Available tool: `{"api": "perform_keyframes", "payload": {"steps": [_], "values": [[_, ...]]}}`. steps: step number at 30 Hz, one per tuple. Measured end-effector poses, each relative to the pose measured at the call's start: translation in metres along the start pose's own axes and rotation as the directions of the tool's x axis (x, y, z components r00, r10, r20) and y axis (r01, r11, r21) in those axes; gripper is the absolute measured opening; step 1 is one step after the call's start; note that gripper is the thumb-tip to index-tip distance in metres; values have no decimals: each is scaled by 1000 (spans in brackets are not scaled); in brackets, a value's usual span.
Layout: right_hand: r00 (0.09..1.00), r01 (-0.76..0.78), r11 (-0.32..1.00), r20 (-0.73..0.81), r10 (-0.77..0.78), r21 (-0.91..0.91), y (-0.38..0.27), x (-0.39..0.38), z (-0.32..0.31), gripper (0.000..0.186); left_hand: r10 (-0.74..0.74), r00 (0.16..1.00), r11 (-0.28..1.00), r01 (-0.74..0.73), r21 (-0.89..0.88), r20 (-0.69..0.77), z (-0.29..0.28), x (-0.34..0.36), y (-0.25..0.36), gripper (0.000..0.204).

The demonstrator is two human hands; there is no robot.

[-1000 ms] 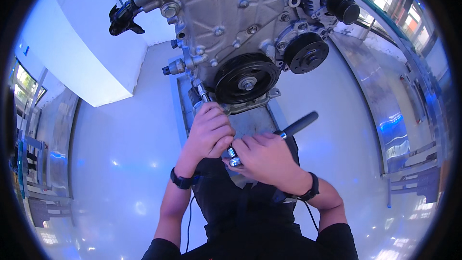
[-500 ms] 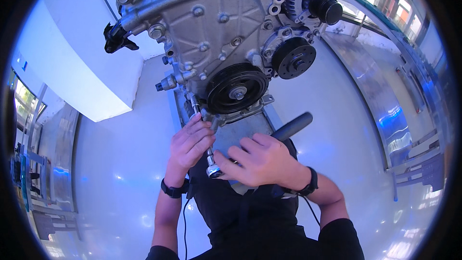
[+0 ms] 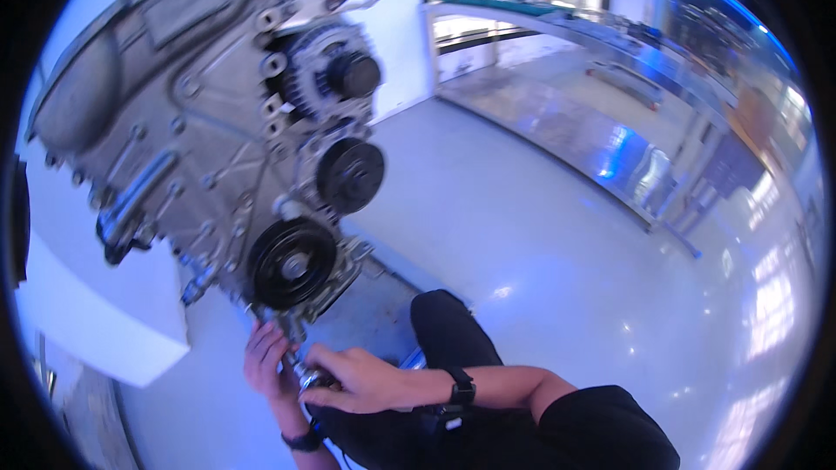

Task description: Loosening or tightening bolts on an engine assembly using a ratchet wrench.

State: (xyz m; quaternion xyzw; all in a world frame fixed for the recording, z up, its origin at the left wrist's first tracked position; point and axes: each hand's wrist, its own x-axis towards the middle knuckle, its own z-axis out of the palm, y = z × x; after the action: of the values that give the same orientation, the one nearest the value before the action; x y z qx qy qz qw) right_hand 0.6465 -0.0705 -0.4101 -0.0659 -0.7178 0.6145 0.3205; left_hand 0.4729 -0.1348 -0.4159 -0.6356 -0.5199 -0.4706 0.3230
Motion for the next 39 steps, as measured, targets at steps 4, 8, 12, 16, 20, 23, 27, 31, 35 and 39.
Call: {"api": "perform_keyframes", "payload": {"steps": [4,8,12,16,20,23,27,31,35,39], "values": [[805,585,451,412,-428,-674,-6,30,-37,41,129,877,991,-128,-33,462,-2,54,9,24],[617,753,204,565,-547,-625,-14,42,-47,37,190,743,981,-118,-153,642,7,69,-3,24],[736,602,398,289,-612,-692,-10,31,-25,41,263,860,949,-150,-277,438,16,52,-19,23],[909,258,960,-308,-279,-109,15,-2,30,44,111,991,969,-93,-229,69,29,24,0,23],[891,230,955,-436,-128,189,25,-8,50,41,-21,1000,984,24,-174,20,36,11,8,26],[964,214,840,-29,-263,-499,8,-3,14,26,-24,992,998,32,-60,127,23,23,4,28],[768,574,195,440,-465,-795,-34,15,-36,20,165,906,985,-128,-119,390,15,69,16,22],[717,674,164,585,-378,-720,-51,19,-36,10,230,804,970,-144,-195,549,9,67,1,22],[685,687,171,551,-476,-706,-28,19,-30,20,339,838,936,-253,-247,427,12,45,-10,26],[907,341,707,18,-421,-619,19,-15,-16,45,209,978,955,-209,-212,-19,31,45,4,38]]}}
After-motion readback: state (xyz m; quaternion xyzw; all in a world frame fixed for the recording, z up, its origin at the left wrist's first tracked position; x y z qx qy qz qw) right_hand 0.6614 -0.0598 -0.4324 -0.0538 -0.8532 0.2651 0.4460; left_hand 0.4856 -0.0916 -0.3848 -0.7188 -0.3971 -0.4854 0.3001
